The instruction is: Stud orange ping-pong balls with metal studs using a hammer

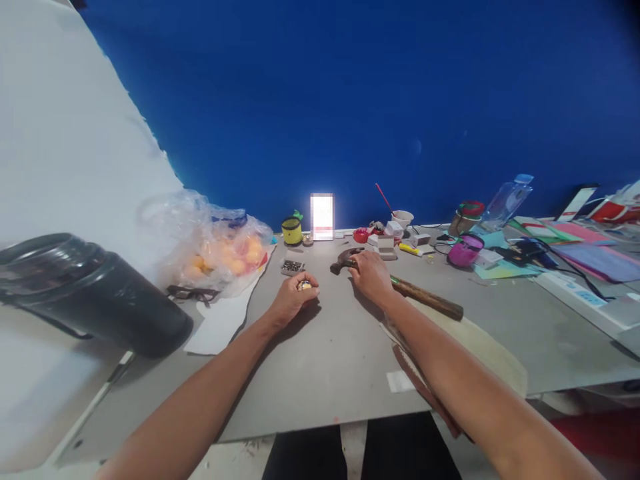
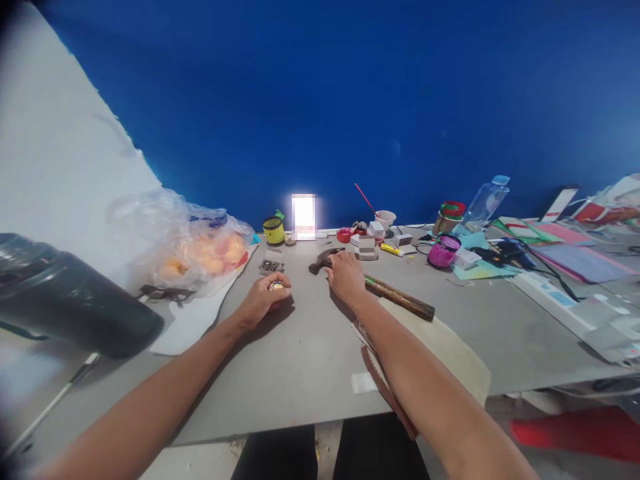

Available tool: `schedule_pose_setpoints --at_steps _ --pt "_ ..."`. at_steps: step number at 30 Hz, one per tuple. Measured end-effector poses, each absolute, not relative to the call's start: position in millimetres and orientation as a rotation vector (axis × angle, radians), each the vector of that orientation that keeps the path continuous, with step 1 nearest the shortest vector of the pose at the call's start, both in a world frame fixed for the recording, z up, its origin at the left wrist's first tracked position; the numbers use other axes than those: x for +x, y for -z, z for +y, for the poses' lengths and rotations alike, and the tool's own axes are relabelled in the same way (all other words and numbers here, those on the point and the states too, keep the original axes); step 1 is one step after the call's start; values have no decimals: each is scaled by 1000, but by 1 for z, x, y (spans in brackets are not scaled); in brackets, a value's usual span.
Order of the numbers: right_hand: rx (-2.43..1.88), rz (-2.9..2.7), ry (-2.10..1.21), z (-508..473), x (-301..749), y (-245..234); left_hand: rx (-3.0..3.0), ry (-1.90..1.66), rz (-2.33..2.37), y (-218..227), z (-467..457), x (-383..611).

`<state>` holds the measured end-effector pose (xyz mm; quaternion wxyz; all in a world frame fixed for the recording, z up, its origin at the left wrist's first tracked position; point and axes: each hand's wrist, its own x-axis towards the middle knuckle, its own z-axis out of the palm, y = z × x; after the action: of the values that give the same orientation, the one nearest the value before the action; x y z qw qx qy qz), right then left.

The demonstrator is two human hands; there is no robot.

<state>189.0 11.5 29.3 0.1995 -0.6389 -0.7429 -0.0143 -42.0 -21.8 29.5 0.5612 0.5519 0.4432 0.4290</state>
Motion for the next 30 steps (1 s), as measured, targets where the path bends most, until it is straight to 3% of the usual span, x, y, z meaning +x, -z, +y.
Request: schedule_pose_setpoints --at_steps 8,19,30 --pt "-1639 -2219 52 5 173 -34 822 -1091 738 -26 -6 -51" --pt "-1484 -2687 47 48 77 -109 701 -1164 726 -25 -2 -55" --pt "-1449 -2966 84 79 35 -105 678 -1227 762 -25 -3 -54"
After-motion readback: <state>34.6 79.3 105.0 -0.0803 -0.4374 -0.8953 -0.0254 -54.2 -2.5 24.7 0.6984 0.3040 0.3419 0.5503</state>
